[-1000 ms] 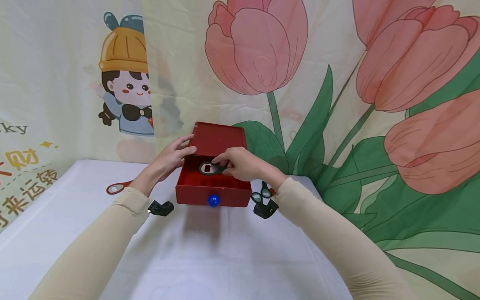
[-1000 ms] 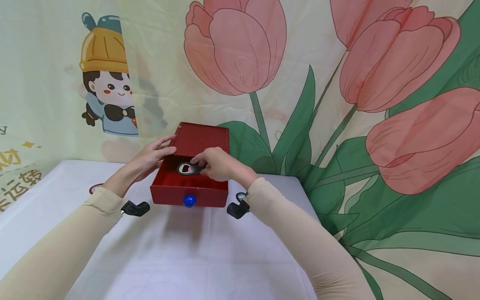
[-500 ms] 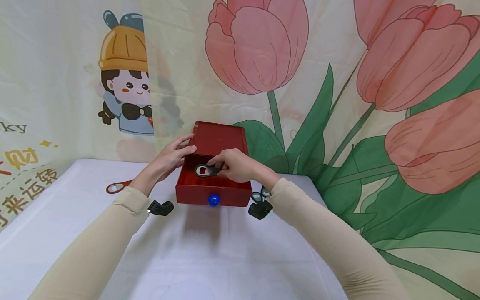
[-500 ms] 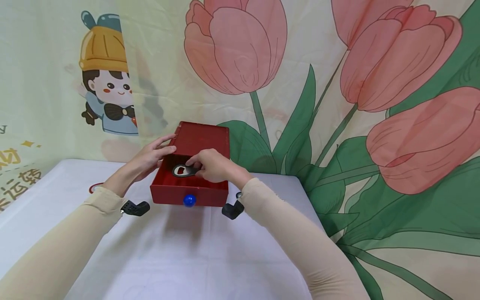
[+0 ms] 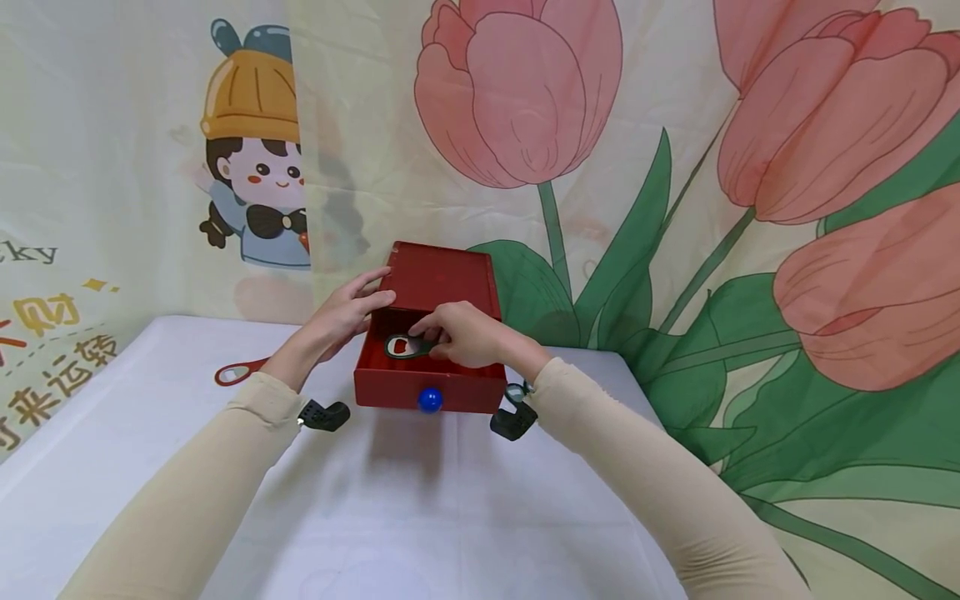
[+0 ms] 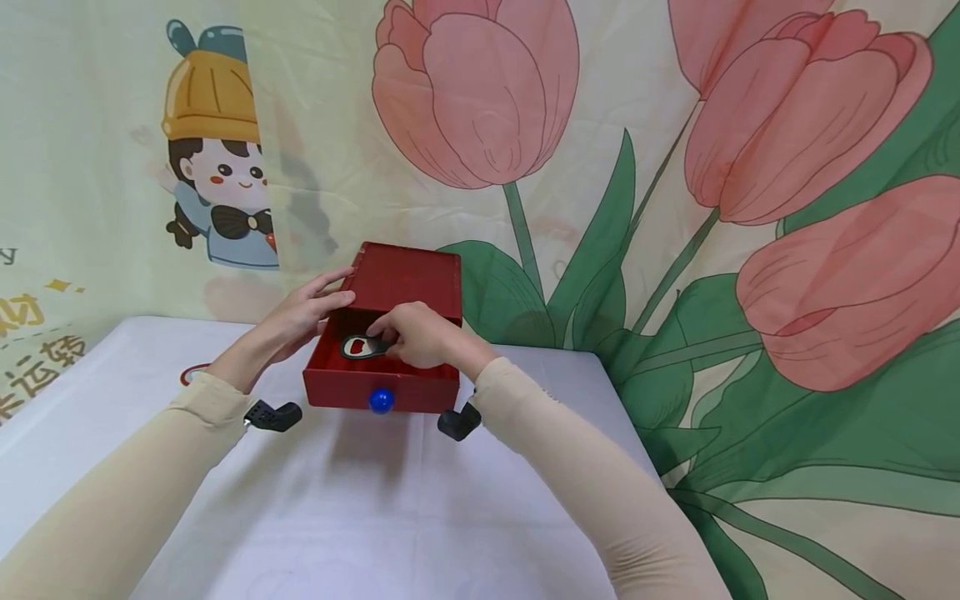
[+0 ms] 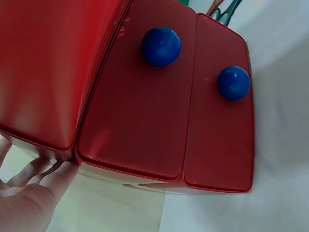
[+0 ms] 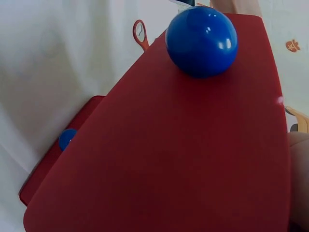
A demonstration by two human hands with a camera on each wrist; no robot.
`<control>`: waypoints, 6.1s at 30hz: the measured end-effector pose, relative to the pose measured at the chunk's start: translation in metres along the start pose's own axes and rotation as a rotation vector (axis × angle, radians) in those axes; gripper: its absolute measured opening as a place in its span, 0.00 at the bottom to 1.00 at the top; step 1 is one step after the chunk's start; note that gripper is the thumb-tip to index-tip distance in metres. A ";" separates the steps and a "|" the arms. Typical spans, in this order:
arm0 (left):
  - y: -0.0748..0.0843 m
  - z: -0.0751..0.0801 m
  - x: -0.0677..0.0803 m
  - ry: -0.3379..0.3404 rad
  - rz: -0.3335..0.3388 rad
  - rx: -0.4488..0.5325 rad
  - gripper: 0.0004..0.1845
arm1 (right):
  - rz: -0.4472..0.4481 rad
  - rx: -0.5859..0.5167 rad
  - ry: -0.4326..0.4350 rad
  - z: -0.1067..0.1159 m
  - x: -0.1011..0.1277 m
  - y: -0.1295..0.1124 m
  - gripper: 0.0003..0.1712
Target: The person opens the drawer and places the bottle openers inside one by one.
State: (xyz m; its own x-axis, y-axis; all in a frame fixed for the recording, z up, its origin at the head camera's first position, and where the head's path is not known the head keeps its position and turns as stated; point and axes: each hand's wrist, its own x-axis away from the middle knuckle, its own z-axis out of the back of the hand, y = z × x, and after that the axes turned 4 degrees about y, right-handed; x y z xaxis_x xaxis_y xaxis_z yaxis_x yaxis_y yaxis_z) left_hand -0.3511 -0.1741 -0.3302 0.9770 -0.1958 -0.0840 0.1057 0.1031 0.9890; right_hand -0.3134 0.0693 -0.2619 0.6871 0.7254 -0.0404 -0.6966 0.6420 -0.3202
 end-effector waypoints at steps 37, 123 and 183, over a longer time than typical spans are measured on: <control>0.001 -0.001 0.002 -0.002 -0.004 -0.001 0.40 | 0.020 0.026 -0.093 -0.018 -0.014 0.001 0.23; -0.001 -0.001 0.002 0.006 -0.012 0.007 0.41 | -0.486 -0.189 0.420 -0.109 0.106 0.183 0.38; -0.004 0.001 0.002 0.005 0.000 0.026 0.41 | -0.530 -0.061 0.055 -0.116 0.111 0.196 0.27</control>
State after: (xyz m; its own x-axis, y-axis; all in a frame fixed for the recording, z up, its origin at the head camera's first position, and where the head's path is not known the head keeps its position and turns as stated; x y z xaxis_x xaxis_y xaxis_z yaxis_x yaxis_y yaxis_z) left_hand -0.3494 -0.1759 -0.3342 0.9780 -0.1905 -0.0844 0.1008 0.0779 0.9919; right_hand -0.3499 0.2468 -0.4387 0.9524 0.2904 0.0932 -0.2388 0.9001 -0.3643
